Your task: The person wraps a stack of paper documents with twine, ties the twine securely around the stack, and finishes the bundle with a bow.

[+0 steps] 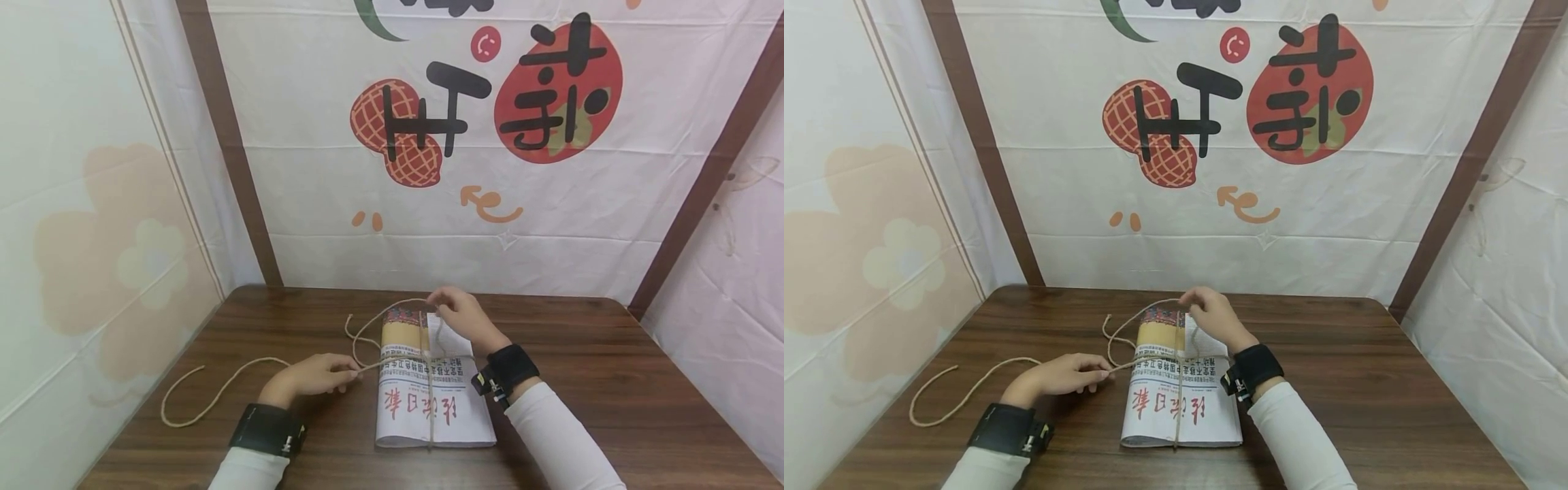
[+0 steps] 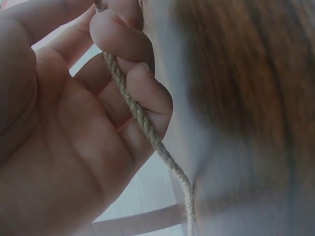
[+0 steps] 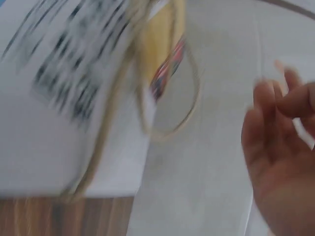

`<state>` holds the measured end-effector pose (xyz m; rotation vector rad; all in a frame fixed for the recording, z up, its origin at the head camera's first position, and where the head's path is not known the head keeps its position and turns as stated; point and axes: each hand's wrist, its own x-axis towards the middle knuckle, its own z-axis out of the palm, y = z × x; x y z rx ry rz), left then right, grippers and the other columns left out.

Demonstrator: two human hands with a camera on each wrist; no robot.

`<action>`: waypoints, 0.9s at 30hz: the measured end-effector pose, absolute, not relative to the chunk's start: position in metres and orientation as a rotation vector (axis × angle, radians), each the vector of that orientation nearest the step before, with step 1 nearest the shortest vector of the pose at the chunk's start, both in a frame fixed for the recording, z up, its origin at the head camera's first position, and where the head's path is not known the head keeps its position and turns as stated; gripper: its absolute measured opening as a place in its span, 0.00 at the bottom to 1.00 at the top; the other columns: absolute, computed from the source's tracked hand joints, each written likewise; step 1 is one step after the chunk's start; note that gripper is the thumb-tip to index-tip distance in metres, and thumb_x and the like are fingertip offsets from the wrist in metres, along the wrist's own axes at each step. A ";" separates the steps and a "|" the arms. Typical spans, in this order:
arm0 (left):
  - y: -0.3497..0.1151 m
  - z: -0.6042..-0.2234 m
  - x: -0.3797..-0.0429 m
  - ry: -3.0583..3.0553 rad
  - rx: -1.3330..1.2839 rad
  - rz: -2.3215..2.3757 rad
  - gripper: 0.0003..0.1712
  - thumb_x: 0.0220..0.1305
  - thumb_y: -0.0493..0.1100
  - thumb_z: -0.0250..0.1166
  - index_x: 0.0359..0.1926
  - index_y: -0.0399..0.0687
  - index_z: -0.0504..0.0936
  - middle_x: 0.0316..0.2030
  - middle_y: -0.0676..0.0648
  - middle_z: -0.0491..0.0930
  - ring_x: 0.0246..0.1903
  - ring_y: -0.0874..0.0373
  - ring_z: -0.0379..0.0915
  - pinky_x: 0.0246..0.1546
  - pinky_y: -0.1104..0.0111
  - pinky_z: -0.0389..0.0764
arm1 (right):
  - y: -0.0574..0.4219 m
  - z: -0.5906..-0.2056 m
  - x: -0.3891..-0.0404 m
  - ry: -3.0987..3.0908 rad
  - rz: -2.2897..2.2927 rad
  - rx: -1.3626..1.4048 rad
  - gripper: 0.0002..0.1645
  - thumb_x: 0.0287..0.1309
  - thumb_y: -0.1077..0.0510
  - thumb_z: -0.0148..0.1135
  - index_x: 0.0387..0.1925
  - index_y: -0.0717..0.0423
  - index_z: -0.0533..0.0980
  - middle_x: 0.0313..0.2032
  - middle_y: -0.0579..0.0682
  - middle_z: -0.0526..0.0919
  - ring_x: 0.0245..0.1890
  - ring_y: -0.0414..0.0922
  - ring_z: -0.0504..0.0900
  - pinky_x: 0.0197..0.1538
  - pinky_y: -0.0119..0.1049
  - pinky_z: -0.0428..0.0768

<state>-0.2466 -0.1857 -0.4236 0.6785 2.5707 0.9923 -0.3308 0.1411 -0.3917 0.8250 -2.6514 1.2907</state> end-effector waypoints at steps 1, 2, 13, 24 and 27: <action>-0.186 -0.423 -0.247 2.572 0.682 0.990 0.13 0.74 0.48 0.57 0.48 0.48 0.84 0.26 0.52 0.78 0.25 0.58 0.72 0.27 0.64 0.73 | 0.145 -0.394 -0.331 -2.687 1.249 0.747 0.11 0.70 0.62 0.54 0.48 0.56 0.80 0.45 0.48 0.83 0.43 0.45 0.81 0.49 0.44 0.78; -0.186 -0.424 -0.247 2.574 0.684 0.985 0.13 0.74 0.48 0.57 0.48 0.48 0.84 0.26 0.52 0.78 0.25 0.58 0.72 0.27 0.64 0.73 | 0.148 -0.396 -0.332 -2.740 1.209 0.677 0.10 0.70 0.60 0.55 0.46 0.57 0.80 0.42 0.48 0.83 0.40 0.45 0.80 0.46 0.43 0.78; -0.184 -0.423 -0.244 2.570 0.680 0.987 0.13 0.74 0.48 0.58 0.48 0.48 0.84 0.26 0.52 0.78 0.25 0.58 0.73 0.28 0.63 0.74 | 0.148 -0.420 -0.328 -3.252 0.811 0.483 0.22 0.60 0.41 0.67 0.20 0.52 0.78 0.17 0.44 0.77 0.19 0.41 0.74 0.24 0.33 0.71; -0.182 -0.427 -0.246 2.578 0.681 0.975 0.14 0.74 0.48 0.58 0.52 0.46 0.82 0.27 0.52 0.79 0.26 0.57 0.74 0.29 0.62 0.75 | 0.148 -0.422 -0.327 -3.151 0.982 0.588 0.19 0.64 0.56 0.59 0.55 0.58 0.76 0.40 0.55 0.83 0.35 0.46 0.81 0.39 0.43 0.80; -0.181 -0.427 -0.246 2.585 0.672 0.981 0.15 0.73 0.47 0.58 0.52 0.45 0.81 0.27 0.52 0.79 0.26 0.57 0.74 0.29 0.62 0.76 | 0.149 -0.422 -0.326 -3.137 1.037 0.624 0.21 0.65 0.58 0.58 0.58 0.57 0.74 0.39 0.54 0.83 0.34 0.46 0.81 0.39 0.43 0.80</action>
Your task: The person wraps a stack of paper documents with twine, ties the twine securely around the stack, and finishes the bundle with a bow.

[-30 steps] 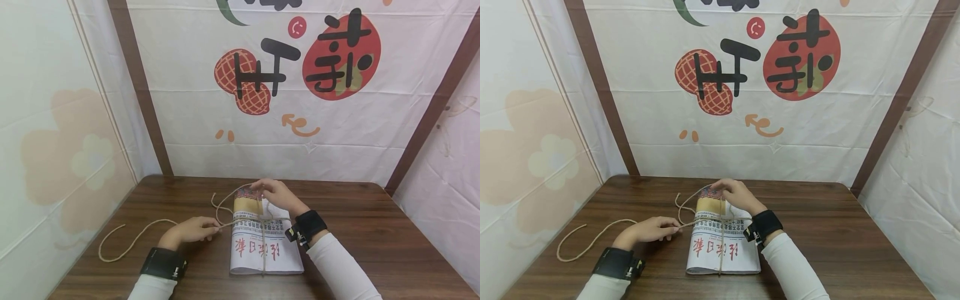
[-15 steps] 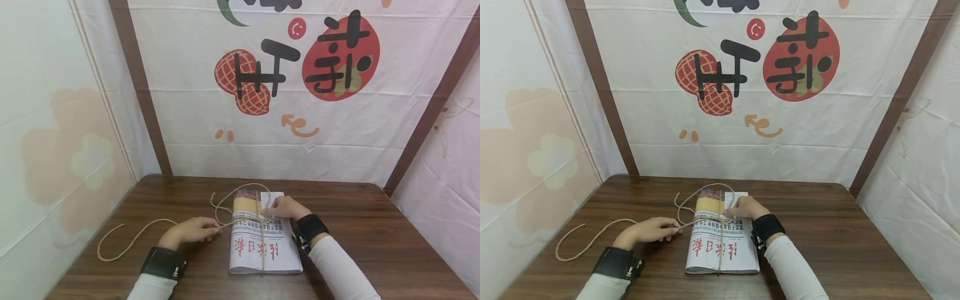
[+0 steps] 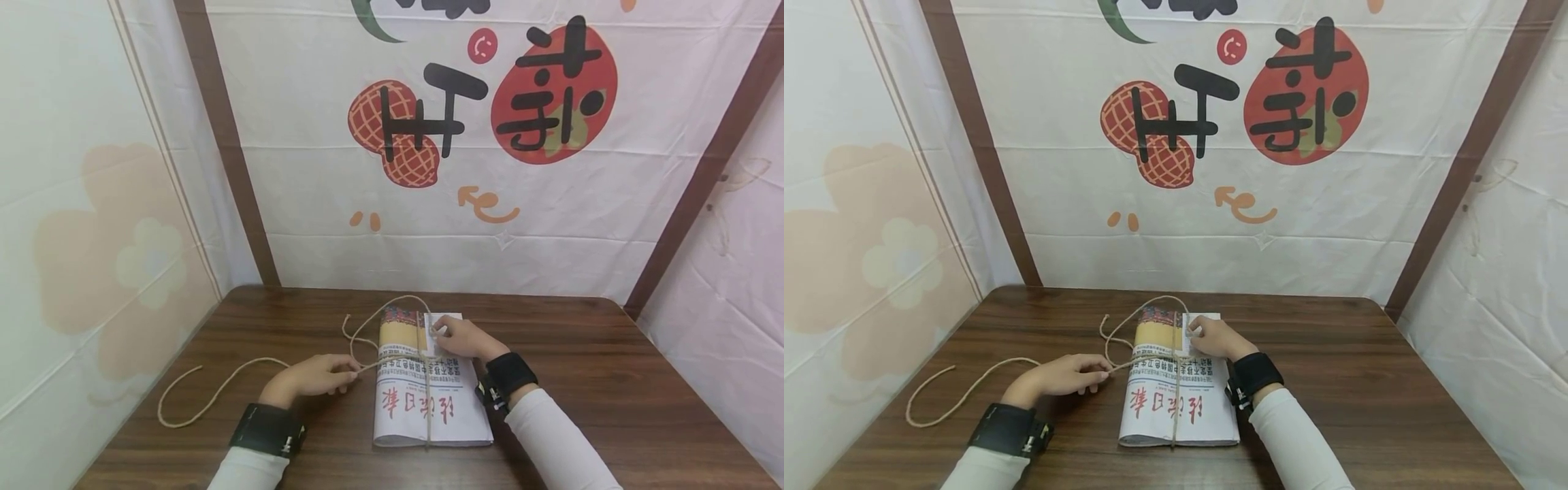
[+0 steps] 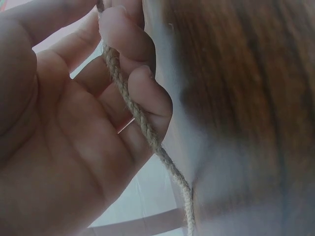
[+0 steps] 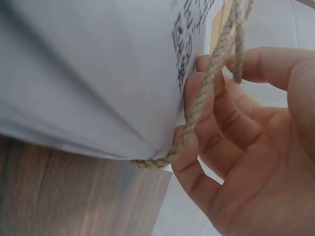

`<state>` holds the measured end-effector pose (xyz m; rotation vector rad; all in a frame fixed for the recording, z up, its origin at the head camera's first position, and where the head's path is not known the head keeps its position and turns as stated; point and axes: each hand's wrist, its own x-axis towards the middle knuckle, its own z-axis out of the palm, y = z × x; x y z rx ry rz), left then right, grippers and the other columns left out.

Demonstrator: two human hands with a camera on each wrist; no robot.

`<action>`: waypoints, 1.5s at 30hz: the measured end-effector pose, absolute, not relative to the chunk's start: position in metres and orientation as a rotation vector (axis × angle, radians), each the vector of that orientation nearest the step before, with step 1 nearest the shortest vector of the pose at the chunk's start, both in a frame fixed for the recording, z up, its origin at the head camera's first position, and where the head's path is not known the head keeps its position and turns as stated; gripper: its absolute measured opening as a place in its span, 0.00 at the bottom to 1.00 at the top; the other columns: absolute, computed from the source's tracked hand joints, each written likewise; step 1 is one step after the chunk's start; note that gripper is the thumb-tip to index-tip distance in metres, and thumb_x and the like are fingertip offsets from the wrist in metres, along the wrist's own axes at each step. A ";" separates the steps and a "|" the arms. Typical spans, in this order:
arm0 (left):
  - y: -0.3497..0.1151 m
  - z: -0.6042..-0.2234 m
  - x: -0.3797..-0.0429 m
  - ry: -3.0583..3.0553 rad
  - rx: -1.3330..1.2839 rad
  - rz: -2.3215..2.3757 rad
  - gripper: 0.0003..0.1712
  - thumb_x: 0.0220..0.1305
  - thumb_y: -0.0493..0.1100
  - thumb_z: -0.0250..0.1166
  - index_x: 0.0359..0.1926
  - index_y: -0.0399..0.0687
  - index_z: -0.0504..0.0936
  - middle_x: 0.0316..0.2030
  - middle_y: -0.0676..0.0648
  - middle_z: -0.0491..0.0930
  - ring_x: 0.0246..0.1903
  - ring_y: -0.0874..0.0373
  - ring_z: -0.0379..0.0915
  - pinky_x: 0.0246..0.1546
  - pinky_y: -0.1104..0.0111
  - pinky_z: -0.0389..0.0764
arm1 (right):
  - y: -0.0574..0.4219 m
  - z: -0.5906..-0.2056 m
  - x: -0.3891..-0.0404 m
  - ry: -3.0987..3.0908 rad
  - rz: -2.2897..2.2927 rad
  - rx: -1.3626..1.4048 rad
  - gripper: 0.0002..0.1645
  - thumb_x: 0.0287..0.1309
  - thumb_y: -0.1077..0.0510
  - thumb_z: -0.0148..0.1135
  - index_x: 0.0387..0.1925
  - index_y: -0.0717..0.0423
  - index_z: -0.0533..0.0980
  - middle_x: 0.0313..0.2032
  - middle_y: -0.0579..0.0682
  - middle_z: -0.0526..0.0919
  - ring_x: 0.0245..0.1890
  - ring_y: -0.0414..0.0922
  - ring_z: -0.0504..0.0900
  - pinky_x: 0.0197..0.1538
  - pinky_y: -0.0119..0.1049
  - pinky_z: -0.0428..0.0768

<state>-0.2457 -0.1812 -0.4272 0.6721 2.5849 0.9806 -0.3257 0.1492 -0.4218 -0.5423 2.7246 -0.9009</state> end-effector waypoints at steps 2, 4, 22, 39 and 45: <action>-0.181 -0.427 -0.245 2.585 0.667 0.990 0.14 0.73 0.46 0.58 0.52 0.44 0.81 0.28 0.52 0.79 0.27 0.57 0.75 0.30 0.62 0.78 | 0.149 -0.422 -0.325 2.721 -0.917 -0.601 0.21 0.66 0.59 0.57 0.59 0.56 0.74 0.38 0.52 0.83 0.34 0.45 0.81 0.38 0.42 0.79; -0.181 -0.426 -0.244 2.584 0.662 0.997 0.14 0.73 0.46 0.58 0.52 0.43 0.80 0.29 0.51 0.80 0.28 0.57 0.76 0.31 0.62 0.78 | 0.150 -0.422 -0.324 2.713 -0.941 -0.683 0.20 0.67 0.60 0.57 0.59 0.54 0.75 0.38 0.50 0.82 0.33 0.44 0.80 0.38 0.41 0.78; -0.186 -0.423 -0.244 2.589 0.617 1.008 0.13 0.72 0.46 0.59 0.49 0.43 0.81 0.29 0.51 0.79 0.28 0.56 0.76 0.31 0.61 0.78 | 0.152 -0.424 -0.325 2.638 -1.022 -0.809 0.19 0.70 0.45 0.58 0.57 0.47 0.79 0.44 0.45 0.81 0.43 0.43 0.79 0.48 0.46 0.77; -0.187 -0.419 -0.243 2.647 0.641 0.972 0.13 0.73 0.46 0.59 0.48 0.43 0.82 0.32 0.50 0.81 0.32 0.55 0.79 0.36 0.59 0.80 | 0.148 -0.421 -0.320 2.679 -0.939 -0.996 0.21 0.69 0.55 0.60 0.59 0.58 0.77 0.52 0.52 0.81 0.52 0.50 0.80 0.54 0.48 0.78; -0.184 -0.421 -0.246 2.832 0.774 0.913 0.15 0.74 0.45 0.57 0.50 0.41 0.83 0.48 0.43 0.81 0.53 0.43 0.76 0.55 0.47 0.74 | 0.166 -0.424 -0.314 2.643 -1.041 -0.743 0.19 0.68 0.49 0.62 0.56 0.50 0.79 0.49 0.47 0.81 0.51 0.48 0.79 0.52 0.50 0.78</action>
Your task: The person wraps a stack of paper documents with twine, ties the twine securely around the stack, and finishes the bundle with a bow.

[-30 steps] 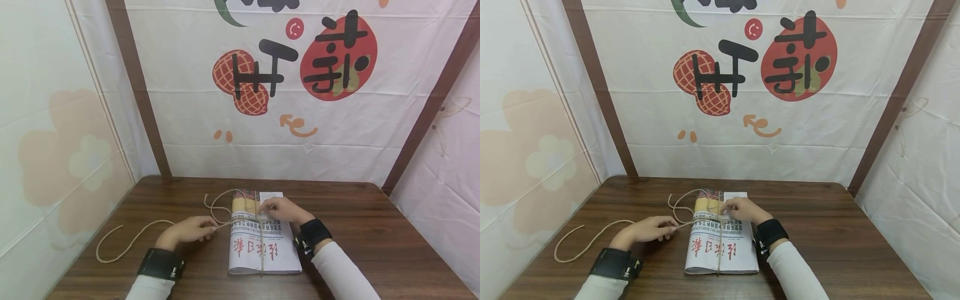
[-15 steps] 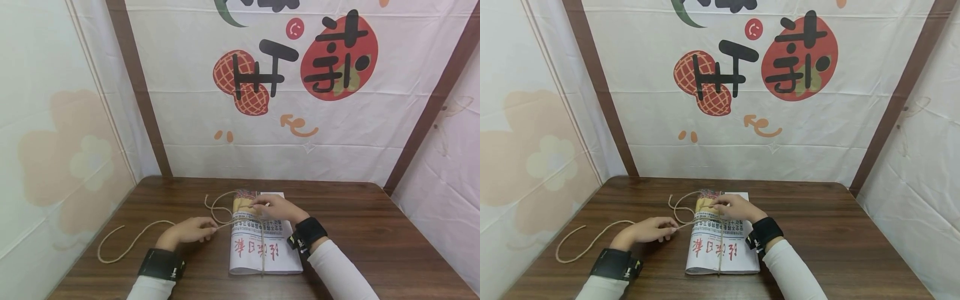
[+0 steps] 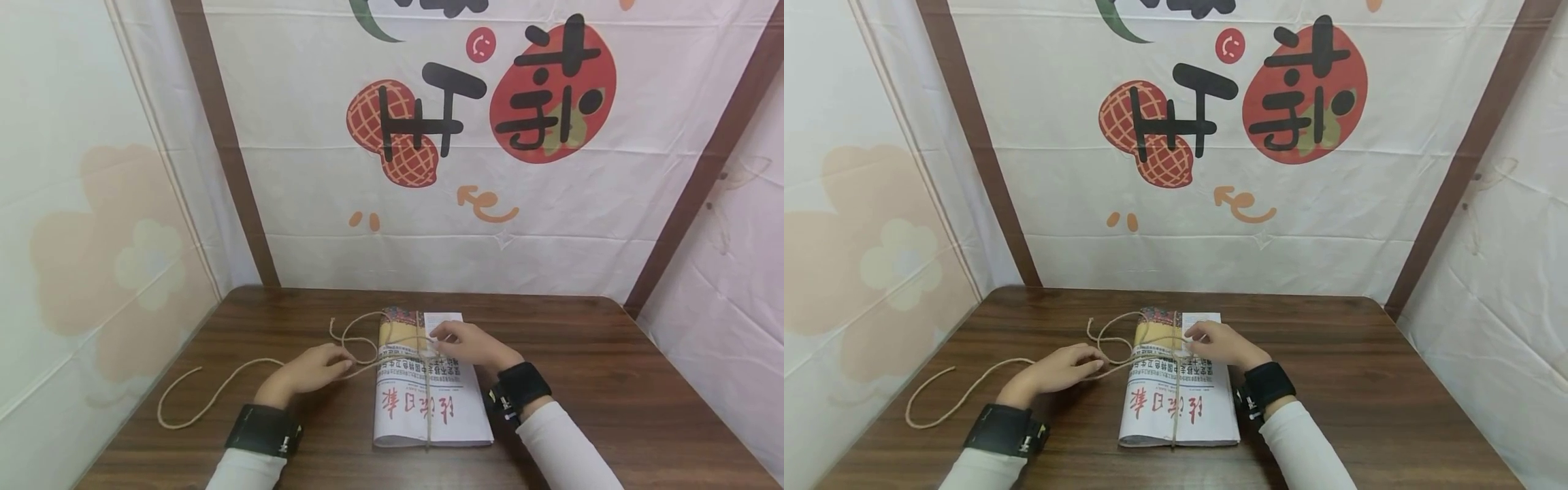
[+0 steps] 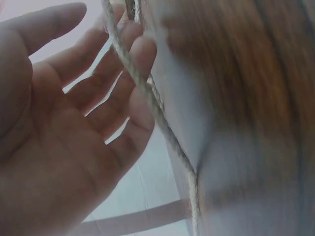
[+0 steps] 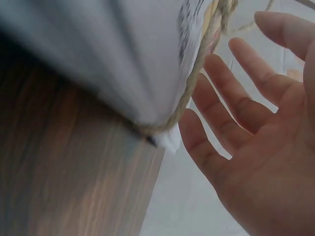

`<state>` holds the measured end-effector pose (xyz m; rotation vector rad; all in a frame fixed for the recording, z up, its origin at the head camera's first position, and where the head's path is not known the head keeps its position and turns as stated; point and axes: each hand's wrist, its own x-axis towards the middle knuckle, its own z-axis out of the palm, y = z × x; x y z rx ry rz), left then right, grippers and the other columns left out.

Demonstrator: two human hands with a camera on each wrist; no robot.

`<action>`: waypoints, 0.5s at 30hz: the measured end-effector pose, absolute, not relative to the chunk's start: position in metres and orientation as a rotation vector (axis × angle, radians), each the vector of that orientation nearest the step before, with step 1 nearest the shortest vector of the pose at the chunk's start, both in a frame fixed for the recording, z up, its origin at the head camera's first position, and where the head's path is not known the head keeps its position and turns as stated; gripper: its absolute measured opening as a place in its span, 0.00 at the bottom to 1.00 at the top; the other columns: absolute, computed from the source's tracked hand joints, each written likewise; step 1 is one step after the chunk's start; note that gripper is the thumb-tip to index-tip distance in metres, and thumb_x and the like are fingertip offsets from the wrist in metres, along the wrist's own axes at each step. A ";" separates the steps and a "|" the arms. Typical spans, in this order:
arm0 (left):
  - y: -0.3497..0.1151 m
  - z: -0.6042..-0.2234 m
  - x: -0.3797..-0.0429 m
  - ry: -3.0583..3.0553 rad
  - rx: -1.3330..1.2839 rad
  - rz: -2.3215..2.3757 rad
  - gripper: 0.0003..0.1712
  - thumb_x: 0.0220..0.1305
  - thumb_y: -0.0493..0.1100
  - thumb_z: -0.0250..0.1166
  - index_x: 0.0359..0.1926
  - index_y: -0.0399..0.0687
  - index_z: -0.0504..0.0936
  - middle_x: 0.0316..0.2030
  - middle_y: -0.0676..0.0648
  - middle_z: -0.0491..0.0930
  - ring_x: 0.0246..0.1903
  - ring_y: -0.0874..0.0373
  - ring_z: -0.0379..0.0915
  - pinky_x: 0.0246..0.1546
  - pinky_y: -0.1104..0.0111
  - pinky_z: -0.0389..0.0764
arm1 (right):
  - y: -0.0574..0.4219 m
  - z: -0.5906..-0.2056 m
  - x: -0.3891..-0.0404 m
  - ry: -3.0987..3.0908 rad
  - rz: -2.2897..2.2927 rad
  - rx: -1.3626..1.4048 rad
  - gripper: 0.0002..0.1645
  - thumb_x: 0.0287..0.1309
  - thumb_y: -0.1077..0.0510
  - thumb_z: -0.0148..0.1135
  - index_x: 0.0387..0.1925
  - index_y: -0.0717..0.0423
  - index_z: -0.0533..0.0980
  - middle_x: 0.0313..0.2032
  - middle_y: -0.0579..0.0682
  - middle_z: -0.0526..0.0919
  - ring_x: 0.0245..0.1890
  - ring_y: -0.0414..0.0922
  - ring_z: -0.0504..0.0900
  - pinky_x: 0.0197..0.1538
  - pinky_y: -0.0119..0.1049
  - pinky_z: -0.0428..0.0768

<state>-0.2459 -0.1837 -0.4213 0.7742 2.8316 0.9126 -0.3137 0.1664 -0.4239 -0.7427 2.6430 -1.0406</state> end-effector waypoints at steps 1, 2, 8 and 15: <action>-0.182 -0.422 -0.246 2.845 0.789 0.915 0.15 0.74 0.43 0.56 0.52 0.40 0.83 0.50 0.41 0.81 0.55 0.40 0.75 0.57 0.45 0.73 | 0.169 -0.424 -0.312 2.656 -1.036 -0.713 0.17 0.68 0.49 0.61 0.55 0.49 0.79 0.48 0.46 0.82 0.50 0.47 0.79 0.52 0.50 0.78; -0.181 -0.422 -0.247 2.857 0.800 0.910 0.16 0.74 0.42 0.55 0.53 0.39 0.82 0.52 0.38 0.80 0.56 0.38 0.74 0.58 0.44 0.71 | 0.171 -0.424 -0.311 2.673 -1.021 -0.703 0.17 0.68 0.49 0.61 0.54 0.49 0.79 0.47 0.46 0.82 0.49 0.46 0.79 0.52 0.50 0.78; -0.175 -0.424 -0.245 2.867 0.736 0.794 0.19 0.74 0.40 0.53 0.57 0.35 0.80 0.61 0.32 0.74 0.64 0.31 0.65 0.64 0.41 0.62 | 0.186 -0.423 -0.304 2.685 -1.032 -0.673 0.15 0.69 0.52 0.59 0.53 0.51 0.80 0.46 0.47 0.82 0.50 0.47 0.79 0.53 0.51 0.78; -0.189 -0.420 -0.243 2.846 0.653 0.763 0.21 0.71 0.45 0.58 0.56 0.33 0.80 0.57 0.31 0.77 0.60 0.32 0.69 0.61 0.42 0.67 | 0.206 -0.424 -0.296 2.687 -1.030 -0.624 0.16 0.69 0.50 0.60 0.53 0.51 0.80 0.49 0.46 0.82 0.52 0.48 0.80 0.55 0.52 0.77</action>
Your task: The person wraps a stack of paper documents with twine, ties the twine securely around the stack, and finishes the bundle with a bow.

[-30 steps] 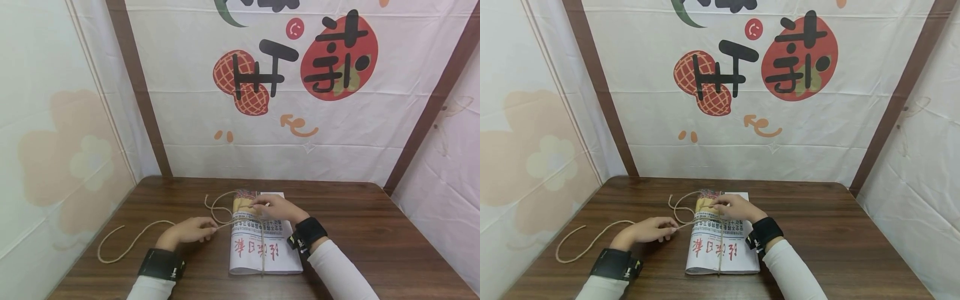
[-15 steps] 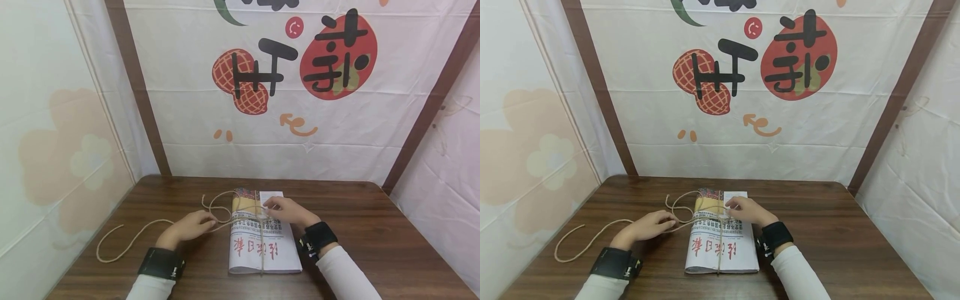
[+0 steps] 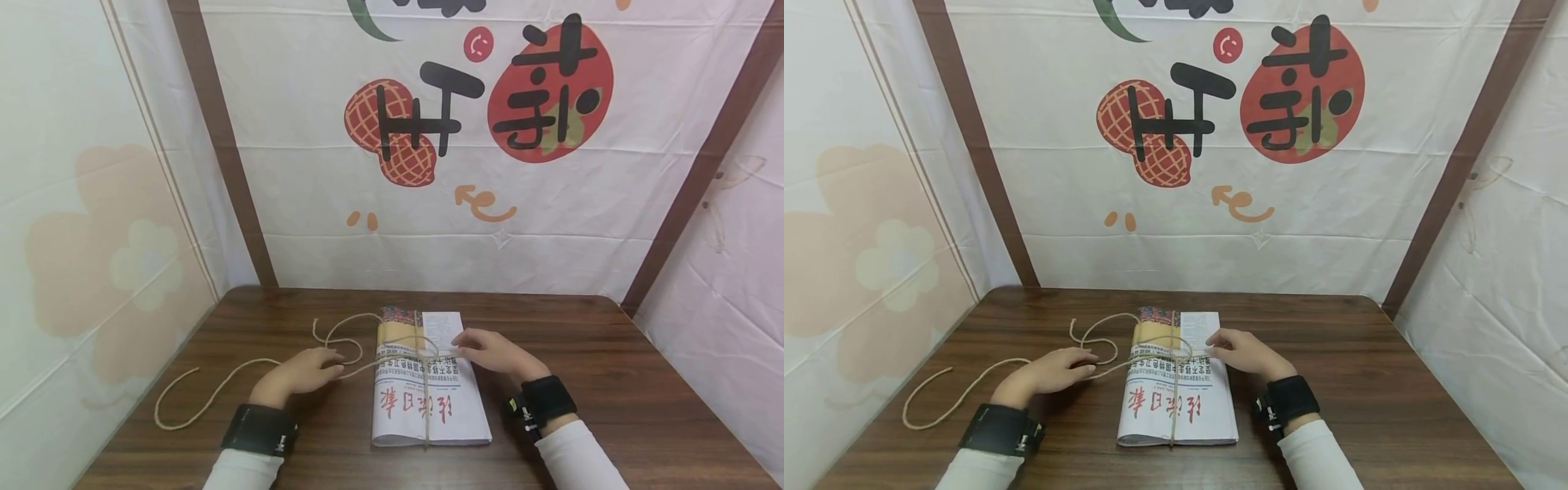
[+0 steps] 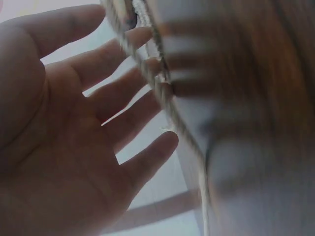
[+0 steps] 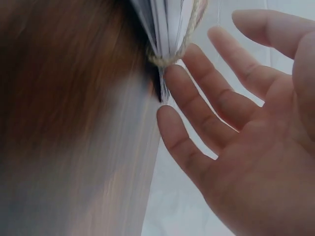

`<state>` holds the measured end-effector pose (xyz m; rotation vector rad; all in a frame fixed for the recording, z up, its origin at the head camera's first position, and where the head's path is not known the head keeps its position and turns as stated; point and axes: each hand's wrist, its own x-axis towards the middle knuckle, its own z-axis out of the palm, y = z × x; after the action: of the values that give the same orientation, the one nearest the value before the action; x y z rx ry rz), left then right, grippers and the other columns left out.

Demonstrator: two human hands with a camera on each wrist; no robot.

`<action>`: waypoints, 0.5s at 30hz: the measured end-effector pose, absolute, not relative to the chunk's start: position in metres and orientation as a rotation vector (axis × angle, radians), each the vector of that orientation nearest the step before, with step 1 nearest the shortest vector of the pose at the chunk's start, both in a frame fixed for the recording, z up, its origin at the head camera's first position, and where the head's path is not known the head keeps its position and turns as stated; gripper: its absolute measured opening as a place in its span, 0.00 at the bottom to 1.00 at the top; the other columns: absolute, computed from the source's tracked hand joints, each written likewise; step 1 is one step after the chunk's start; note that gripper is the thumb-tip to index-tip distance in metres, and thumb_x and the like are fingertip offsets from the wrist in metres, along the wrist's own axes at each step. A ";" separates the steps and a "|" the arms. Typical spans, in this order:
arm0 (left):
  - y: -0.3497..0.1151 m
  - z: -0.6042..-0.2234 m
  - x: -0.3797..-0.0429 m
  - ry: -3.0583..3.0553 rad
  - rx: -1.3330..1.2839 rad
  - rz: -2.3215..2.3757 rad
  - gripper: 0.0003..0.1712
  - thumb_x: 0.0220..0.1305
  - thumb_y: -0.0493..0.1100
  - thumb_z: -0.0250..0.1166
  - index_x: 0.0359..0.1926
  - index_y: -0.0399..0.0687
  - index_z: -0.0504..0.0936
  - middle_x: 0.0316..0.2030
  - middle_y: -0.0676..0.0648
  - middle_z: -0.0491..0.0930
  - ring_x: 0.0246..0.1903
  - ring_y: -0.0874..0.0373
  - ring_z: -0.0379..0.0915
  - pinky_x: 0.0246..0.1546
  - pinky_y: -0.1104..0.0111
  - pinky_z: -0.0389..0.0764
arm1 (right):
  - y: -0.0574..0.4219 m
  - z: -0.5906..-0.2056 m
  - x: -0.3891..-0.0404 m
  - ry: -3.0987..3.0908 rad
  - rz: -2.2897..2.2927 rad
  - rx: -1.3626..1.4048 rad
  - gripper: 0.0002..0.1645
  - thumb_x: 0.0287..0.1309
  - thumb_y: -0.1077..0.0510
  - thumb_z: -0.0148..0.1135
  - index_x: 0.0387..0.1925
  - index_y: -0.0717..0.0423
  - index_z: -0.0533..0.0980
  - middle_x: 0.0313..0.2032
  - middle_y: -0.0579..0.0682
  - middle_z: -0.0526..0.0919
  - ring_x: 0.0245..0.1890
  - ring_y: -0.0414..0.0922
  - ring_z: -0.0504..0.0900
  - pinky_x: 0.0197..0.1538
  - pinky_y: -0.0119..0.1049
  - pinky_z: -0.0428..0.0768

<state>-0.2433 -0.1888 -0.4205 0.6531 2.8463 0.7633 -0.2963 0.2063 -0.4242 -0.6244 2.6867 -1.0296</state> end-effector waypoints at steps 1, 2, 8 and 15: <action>-0.193 -0.419 -0.243 2.843 0.633 0.763 0.21 0.71 0.45 0.58 0.56 0.34 0.80 0.57 0.31 0.77 0.60 0.32 0.69 0.61 0.42 0.67 | 0.208 -0.424 -0.295 2.689 -1.027 -0.619 0.16 0.69 0.50 0.60 0.53 0.51 0.80 0.49 0.46 0.83 0.52 0.48 0.80 0.55 0.52 0.77; -0.197 -0.418 -0.243 2.840 0.614 0.763 0.21 0.71 0.46 0.58 0.56 0.35 0.81 0.57 0.32 0.77 0.60 0.32 0.69 0.61 0.42 0.67 | 0.210 -0.424 -0.293 2.692 -1.025 -0.612 0.15 0.69 0.50 0.60 0.52 0.51 0.80 0.48 0.46 0.83 0.51 0.48 0.80 0.55 0.52 0.77; -0.217 -0.412 -0.240 2.811 0.509 0.817 0.22 0.71 0.46 0.59 0.57 0.35 0.80 0.56 0.33 0.78 0.58 0.32 0.71 0.57 0.41 0.70 | 0.220 -0.426 -0.288 2.688 -1.033 -0.612 0.15 0.70 0.50 0.59 0.52 0.51 0.80 0.47 0.46 0.83 0.49 0.46 0.79 0.53 0.49 0.77; -0.235 -0.401 -0.234 2.867 0.539 0.885 0.22 0.73 0.48 0.57 0.58 0.36 0.79 0.57 0.29 0.75 0.59 0.29 0.68 0.57 0.38 0.68 | 0.228 -0.422 -0.285 2.692 -1.028 -0.597 0.15 0.70 0.50 0.59 0.52 0.52 0.80 0.47 0.46 0.82 0.50 0.47 0.79 0.54 0.52 0.76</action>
<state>-0.2338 -0.2348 -0.4008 0.5387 2.8673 0.8851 -0.2851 0.2285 -0.4223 -0.5970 2.6917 -1.0283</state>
